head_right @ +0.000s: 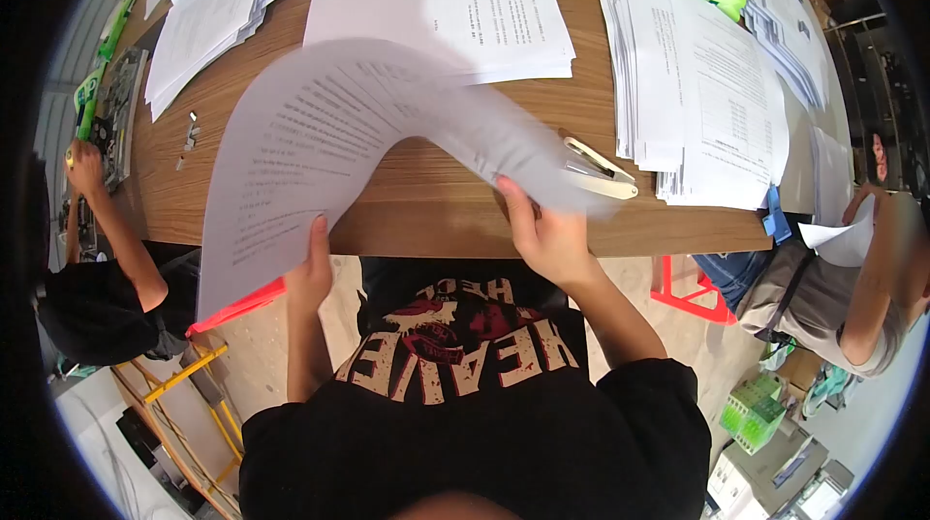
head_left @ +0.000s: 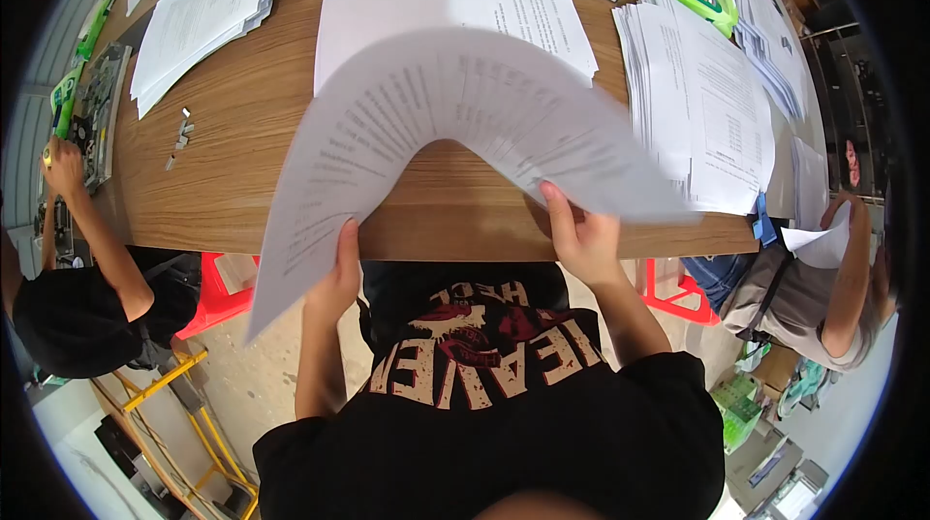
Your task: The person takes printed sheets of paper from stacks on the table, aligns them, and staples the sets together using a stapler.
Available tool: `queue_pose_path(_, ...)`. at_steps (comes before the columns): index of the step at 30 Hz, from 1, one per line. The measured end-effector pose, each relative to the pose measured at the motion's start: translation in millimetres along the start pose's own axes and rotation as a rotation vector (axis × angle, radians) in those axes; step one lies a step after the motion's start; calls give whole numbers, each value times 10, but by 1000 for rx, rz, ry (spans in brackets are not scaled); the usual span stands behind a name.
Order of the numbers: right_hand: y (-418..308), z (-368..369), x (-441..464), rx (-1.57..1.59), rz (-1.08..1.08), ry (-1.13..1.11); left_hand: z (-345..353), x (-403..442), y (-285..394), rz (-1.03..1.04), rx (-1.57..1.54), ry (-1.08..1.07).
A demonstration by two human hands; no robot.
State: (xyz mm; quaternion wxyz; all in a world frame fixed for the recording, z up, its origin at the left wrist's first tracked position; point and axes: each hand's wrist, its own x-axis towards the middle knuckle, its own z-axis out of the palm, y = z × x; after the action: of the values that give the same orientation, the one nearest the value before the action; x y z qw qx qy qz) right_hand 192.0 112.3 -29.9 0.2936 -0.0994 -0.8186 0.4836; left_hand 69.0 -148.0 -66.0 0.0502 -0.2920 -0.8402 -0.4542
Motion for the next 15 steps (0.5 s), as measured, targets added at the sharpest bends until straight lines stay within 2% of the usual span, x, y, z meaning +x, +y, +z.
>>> queue_pose_path(1,87,-9,-61,-121,-12,-2,66,15,5,58,115,-2)
queue_pose_path(3,102,36,-41,-244,-22,-9,-40,-6,100,28,60,-48)
queue_pose_path(5,-53,122,-39,33,-108,219,-137,-118,139,-68,-53,-104)
queue_pose_path(6,-2,89,-66,-128,-64,110,-83,-93,126,-65,-53,-96)
queue_pose_path(7,145,111,-98,-185,98,-5,11,-57,98,-38,16,-49)
queue_pose_path(9,46,28,-32,-245,-155,69,60,12,-50,4,81,7)
queue_pose_path(10,-209,65,-18,29,-49,163,-34,-26,-178,-129,11,-211)
queue_pose_path(11,-161,53,-63,29,-29,156,-5,-120,-179,-132,48,-160)
queue_pose_path(13,38,16,-16,-147,30,-100,83,-30,-41,-84,44,-3)
queue_pose_path(15,21,17,-53,-165,27,-1,-32,-70,24,-3,101,-63)
